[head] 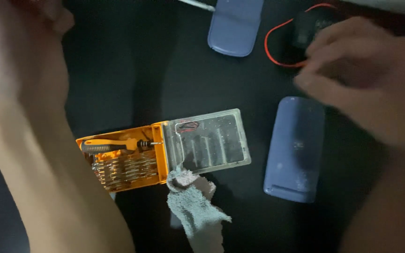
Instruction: Fastening the back cover of a calculator using a precision screwdriver.
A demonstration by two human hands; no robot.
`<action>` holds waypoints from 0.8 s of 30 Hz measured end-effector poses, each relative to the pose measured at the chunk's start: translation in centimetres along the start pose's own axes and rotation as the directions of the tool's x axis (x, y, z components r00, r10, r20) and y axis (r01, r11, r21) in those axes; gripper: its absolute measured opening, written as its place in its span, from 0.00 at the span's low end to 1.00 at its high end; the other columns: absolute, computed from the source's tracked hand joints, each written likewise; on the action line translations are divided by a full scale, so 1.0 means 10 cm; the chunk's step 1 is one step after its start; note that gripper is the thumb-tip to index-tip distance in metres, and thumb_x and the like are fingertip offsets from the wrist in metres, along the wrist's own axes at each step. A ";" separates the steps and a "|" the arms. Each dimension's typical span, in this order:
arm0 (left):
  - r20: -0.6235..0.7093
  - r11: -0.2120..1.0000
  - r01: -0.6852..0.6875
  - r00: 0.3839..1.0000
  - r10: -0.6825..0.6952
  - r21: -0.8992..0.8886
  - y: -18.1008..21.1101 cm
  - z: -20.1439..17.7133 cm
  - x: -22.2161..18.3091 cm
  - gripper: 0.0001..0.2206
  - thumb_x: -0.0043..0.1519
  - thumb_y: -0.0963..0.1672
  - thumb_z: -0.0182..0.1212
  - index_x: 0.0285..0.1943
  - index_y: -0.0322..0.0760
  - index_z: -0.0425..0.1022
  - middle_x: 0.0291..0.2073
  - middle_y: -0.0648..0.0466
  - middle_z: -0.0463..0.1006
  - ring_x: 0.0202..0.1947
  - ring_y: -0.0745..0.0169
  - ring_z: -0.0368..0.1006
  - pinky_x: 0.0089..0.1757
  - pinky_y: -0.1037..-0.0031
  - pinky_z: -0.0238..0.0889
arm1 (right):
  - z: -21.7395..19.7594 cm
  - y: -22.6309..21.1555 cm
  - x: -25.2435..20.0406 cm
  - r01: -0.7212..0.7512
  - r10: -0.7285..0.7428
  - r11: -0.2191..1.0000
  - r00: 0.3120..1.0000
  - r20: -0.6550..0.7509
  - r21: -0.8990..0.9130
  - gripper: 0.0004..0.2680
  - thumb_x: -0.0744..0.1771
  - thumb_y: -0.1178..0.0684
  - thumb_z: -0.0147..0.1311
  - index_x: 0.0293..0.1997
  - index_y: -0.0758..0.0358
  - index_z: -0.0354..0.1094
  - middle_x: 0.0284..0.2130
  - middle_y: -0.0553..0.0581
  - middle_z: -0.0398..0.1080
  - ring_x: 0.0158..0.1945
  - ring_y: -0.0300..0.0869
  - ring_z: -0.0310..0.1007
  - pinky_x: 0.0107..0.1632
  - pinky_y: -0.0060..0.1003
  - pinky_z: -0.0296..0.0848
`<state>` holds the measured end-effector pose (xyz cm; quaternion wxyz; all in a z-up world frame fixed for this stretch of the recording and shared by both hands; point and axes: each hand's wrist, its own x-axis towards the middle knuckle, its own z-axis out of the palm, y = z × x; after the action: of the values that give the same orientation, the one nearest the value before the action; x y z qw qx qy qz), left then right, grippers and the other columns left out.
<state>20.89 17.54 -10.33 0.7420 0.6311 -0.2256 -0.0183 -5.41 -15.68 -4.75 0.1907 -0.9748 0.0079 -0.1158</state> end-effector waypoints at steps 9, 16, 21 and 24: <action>-0.008 0.995 0.026 1.000 -0.026 0.094 0.27 0.47 -0.10 0.10 0.77 0.48 0.47 0.40 0.52 0.63 0.34 0.62 0.60 0.36 0.68 0.59 0.42 0.72 0.50 | -0.27 0.08 -0.12 -0.034 0.030 0.963 0.999 0.022 0.267 0.04 0.68 0.67 0.54 0.46 0.70 0.68 0.49 0.66 0.75 0.56 0.50 0.78 0.63 0.45 0.75; 0.066 0.977 0.020 0.997 -0.035 0.214 0.33 0.63 -0.14 0.13 0.83 0.47 0.48 0.42 0.51 0.60 0.33 0.63 0.59 0.34 0.73 0.60 0.39 0.79 0.50 | -0.20 -0.17 -0.03 -0.305 0.310 0.887 0.950 0.044 0.346 0.03 0.64 0.67 0.62 0.33 0.69 0.73 0.37 0.58 0.79 0.45 0.38 0.79 0.54 0.30 0.75; -0.003 0.968 0.091 0.996 -0.093 0.232 0.34 0.62 -0.15 0.11 0.79 0.49 0.52 0.42 0.52 0.60 0.32 0.65 0.58 0.35 0.77 0.59 0.37 0.83 0.54 | -0.11 -0.10 0.04 -0.402 0.358 0.900 0.902 0.240 0.170 0.03 0.60 0.59 0.64 0.32 0.60 0.78 0.34 0.51 0.83 0.32 0.37 0.85 0.37 0.33 0.82; -0.022 0.980 0.195 0.981 -0.194 0.045 0.27 0.58 -0.04 0.11 0.69 0.48 0.50 0.33 0.52 0.57 0.27 0.64 0.55 0.28 0.74 0.53 0.34 0.79 0.47 | 0.07 0.02 -0.03 -0.212 0.172 0.900 0.975 0.138 0.380 0.05 0.59 0.65 0.64 0.31 0.65 0.73 0.33 0.55 0.80 0.34 0.37 0.82 0.41 0.30 0.80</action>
<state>17.74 12.82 -7.33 0.7235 0.6676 -0.1565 -0.0798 -5.56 -15.58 -5.52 0.3929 -0.9157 0.0708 -0.0463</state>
